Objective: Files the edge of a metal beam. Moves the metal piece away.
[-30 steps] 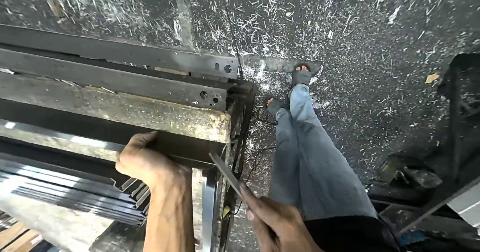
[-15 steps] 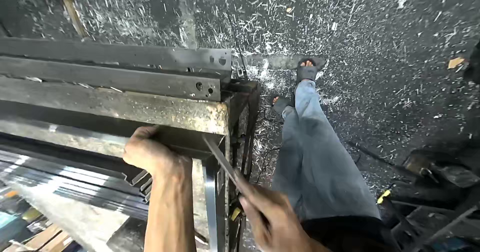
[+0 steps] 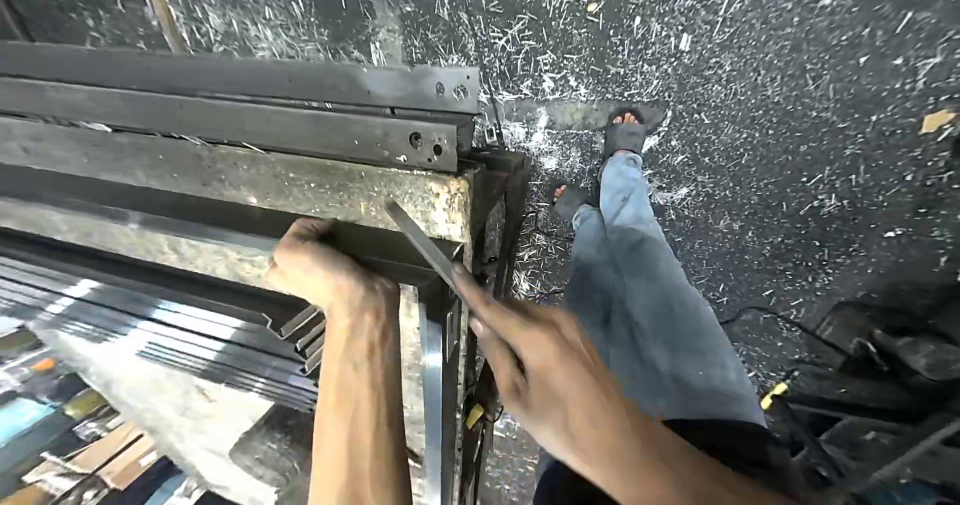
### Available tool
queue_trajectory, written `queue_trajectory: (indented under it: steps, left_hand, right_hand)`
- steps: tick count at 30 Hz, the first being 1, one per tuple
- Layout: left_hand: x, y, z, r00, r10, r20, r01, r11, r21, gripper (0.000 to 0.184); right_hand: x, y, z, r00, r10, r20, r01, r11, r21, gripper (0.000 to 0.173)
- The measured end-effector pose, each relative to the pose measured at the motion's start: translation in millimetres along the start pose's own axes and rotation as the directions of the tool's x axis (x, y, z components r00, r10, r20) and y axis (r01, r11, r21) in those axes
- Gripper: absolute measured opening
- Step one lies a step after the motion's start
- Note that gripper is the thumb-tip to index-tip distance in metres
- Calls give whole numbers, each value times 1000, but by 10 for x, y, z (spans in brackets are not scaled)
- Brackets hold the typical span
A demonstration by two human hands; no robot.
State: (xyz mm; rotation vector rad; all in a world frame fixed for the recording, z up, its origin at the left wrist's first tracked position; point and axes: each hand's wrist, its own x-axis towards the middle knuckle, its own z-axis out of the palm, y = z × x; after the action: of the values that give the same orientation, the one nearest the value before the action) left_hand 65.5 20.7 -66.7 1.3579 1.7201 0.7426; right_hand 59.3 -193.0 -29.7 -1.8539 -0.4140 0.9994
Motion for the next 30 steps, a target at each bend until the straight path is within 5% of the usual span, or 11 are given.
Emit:
queue_trajectory:
  steps: [3, 7, 11, 16, 18, 21, 25, 30]
  left_hand:
    - [10, -6, 37, 1000, -13, -3, 13, 1000, -10, 30]
    - [-12, -21, -28, 1000, -28, 8, 28, 1000, 14, 33]
    - [-15, 26, 45, 1000, -8, -6, 8, 1000, 8, 33]
    - [-5, -13, 37, 999, -21, -46, 23, 999, 34, 34]
    - [-15, 10, 22, 999, -21, -49, 23, 999, 46, 37]
    - [-118, 37, 50, 998, -50, -48, 52, 997, 49, 41]
    - [-147, 27, 75, 996, -64, -66, 70, 995, 77, 33]
    - [-108, 24, 110, 996, -54, -70, 61, 992, 106, 32]
  right_hand:
    - [-225, 50, -25, 995, -67, -75, 49, 974, -220, 46]
    - [105, -70, 65, 994, -101, -33, 82, 926, -368, 57]
    - [-248, 131, -25, 992, -102, -79, 80, 967, -243, 49]
    - [314, 175, -25, 997, -30, 68, 34, 998, -60, 47]
    - [131, 237, -47, 996, -6, 87, 6, 1000, 1, 48]
    - [-223, 387, -227, 994, 30, 104, -31, 1000, 4, 44]
    - [415, 541, -250, 978, -79, 195, 96, 992, -76, 47]
    - [118, 611, -566, 963, -91, 254, 82, 996, 44, 43]
